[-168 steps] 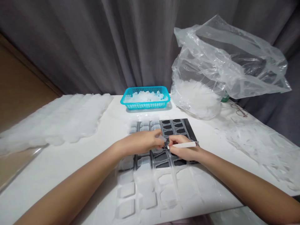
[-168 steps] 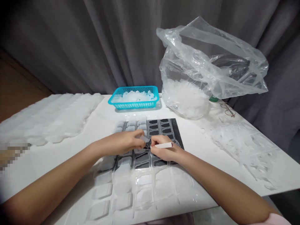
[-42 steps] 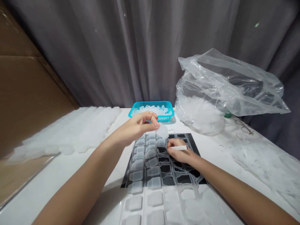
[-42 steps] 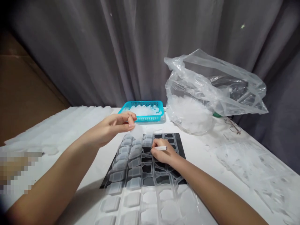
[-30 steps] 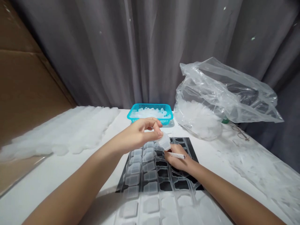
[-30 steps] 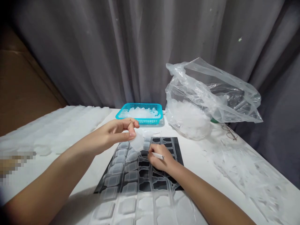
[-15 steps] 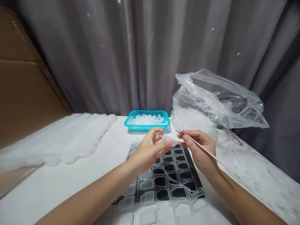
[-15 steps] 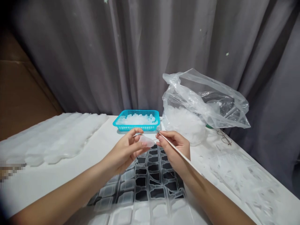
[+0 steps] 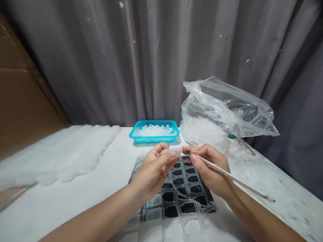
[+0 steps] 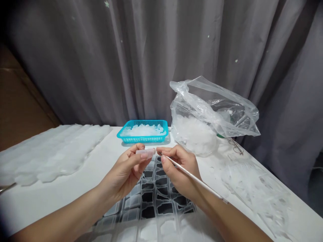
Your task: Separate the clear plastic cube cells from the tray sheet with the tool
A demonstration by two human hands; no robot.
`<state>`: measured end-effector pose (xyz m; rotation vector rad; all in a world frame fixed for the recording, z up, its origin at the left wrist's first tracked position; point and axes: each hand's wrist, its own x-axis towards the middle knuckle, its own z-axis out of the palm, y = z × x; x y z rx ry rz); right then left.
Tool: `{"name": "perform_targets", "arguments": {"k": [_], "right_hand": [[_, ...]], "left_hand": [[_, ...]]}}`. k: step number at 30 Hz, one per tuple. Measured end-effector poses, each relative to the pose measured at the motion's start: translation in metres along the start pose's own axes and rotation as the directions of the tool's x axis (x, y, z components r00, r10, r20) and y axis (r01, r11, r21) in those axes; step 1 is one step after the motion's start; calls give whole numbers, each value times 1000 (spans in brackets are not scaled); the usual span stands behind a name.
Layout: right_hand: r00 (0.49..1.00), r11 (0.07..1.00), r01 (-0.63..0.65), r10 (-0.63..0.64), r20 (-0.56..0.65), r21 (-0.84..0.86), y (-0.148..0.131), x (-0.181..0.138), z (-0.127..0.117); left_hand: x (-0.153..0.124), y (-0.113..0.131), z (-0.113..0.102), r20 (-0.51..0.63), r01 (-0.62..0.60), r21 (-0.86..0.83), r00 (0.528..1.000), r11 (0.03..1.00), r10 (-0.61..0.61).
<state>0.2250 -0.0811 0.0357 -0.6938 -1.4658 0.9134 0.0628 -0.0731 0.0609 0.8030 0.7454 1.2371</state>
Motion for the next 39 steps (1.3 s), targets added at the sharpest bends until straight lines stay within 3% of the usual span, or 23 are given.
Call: {"name": "perform_targets", "arguments": {"k": [14,18,21,24,26,30,35,37,39], "right_hand": [[992,976,107,-119,-51,-191,8,-1,0],[972,927,215,-235,-29,-306,11,-1,0],[908,814,385,-418,21,-435,15,1,0],[770,626,590,-627,121,-509,19,4,-1],[694,531,671,-695,187,-518,20,6,-2],[659,460,700,-710,247,-546,22,8,-4],[666,439,654,-721,192,-616,32,16,-12],[717,508,574,-691,94,-642,39,21,-17],[821,652,441,-571,-17,-617,48,25,-21]], "left_hand": [[-1,-5,3,-5,27,-77,1000,997,-27],[-1,-6,3,-20,42,-119,999,992,-45],[-3,-6,5,-67,99,-202,991,974,-114],[-6,-6,8,-120,139,-282,977,949,-179],[-7,-6,10,-148,145,-313,969,939,-199],[-7,-5,13,-188,144,-338,958,930,-217],[-8,-4,15,-190,144,-340,957,929,-218],[-8,-3,15,-177,140,-334,962,932,-208],[-6,-4,14,-155,132,-310,970,942,-187]]}}
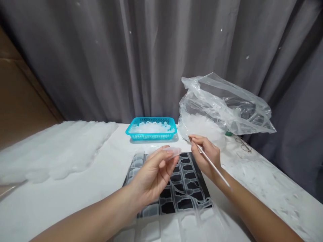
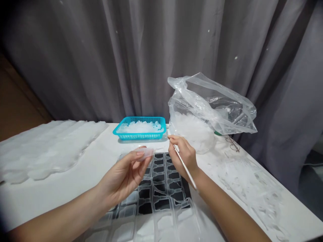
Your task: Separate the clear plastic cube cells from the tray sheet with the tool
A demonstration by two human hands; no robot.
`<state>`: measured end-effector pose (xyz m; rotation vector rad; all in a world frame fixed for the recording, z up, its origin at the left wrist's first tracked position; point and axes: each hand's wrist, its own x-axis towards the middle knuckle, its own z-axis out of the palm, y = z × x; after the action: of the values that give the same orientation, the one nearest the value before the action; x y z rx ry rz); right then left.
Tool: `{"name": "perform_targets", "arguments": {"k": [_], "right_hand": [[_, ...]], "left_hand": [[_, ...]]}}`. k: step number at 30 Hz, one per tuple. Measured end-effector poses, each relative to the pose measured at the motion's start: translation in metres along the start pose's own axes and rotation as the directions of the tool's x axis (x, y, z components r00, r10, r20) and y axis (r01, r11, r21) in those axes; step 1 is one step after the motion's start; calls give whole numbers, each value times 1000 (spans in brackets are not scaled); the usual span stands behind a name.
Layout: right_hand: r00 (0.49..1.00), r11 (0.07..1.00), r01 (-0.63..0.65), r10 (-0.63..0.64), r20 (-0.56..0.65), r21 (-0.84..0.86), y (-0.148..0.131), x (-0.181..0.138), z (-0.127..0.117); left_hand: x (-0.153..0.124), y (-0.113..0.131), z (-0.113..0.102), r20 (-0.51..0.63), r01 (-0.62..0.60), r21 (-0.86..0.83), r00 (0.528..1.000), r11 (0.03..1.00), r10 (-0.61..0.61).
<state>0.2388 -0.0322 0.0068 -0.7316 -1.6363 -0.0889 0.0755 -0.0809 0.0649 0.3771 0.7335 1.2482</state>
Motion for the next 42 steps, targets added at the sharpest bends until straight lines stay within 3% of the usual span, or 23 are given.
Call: {"name": "perform_targets", "arguments": {"k": [2,3,6,7,8,10,11,12,14,17,19,25,29,33,36,38,40,42], "right_hand": [[963,964,-257,249,102,70,9,-4,7],[914,919,-382,360,185,98,13,-7,12],[689,719,-679,559,461,144,24,-21,33],[613,655,-744,589,526,132,27,-27,41],[550,609,-786,614,566,104,29,-32,48],[481,573,-819,661,576,25,33,-41,60],[469,575,-818,679,565,-11,34,-45,64],[465,579,-815,692,552,-38,35,-49,67],[461,583,-809,706,537,-72,36,-53,70],[456,591,-799,717,528,-112,36,-55,70],[456,600,-790,715,530,-130,34,-55,70],[457,623,-763,709,538,-172,29,-51,69],[440,628,-747,714,545,-218,28,-49,72],[408,625,-728,725,555,-281,27,-45,78],[405,638,-708,718,566,-303,27,-44,79],[407,646,-700,711,573,-305,27,-43,78],[403,645,-698,713,574,-311,27,-43,78],[393,638,-700,719,573,-321,25,-43,77]], "left_hand": [[10,2,-5,65,-41,61,997,997,37],[17,3,-9,103,-88,109,992,990,77],[51,13,-28,191,-341,359,938,869,289],[64,18,-36,208,-428,493,903,757,375],[77,23,-45,256,-489,655,861,576,440],[98,33,-61,444,-537,840,764,80,468],[106,37,-68,521,-531,840,734,-110,435],[112,40,-74,588,-532,809,722,-250,365],[118,41,-82,666,-577,726,726,-376,173],[121,35,-88,686,-657,638,722,-402,-92],[121,30,-89,668,-663,624,727,-413,-159],[126,21,-92,575,-621,624,776,-475,-258],[126,16,-93,543,-586,619,801,-523,-254],[123,15,-94,535,-569,651,814,-502,-227],[122,23,-93,546,-571,708,816,-415,-190],[122,34,-93,556,-574,762,818,-299,-152],[122,49,-92,536,-538,832,842,-136,-58],[121,65,-90,457,-475,875,874,93,163]]}}
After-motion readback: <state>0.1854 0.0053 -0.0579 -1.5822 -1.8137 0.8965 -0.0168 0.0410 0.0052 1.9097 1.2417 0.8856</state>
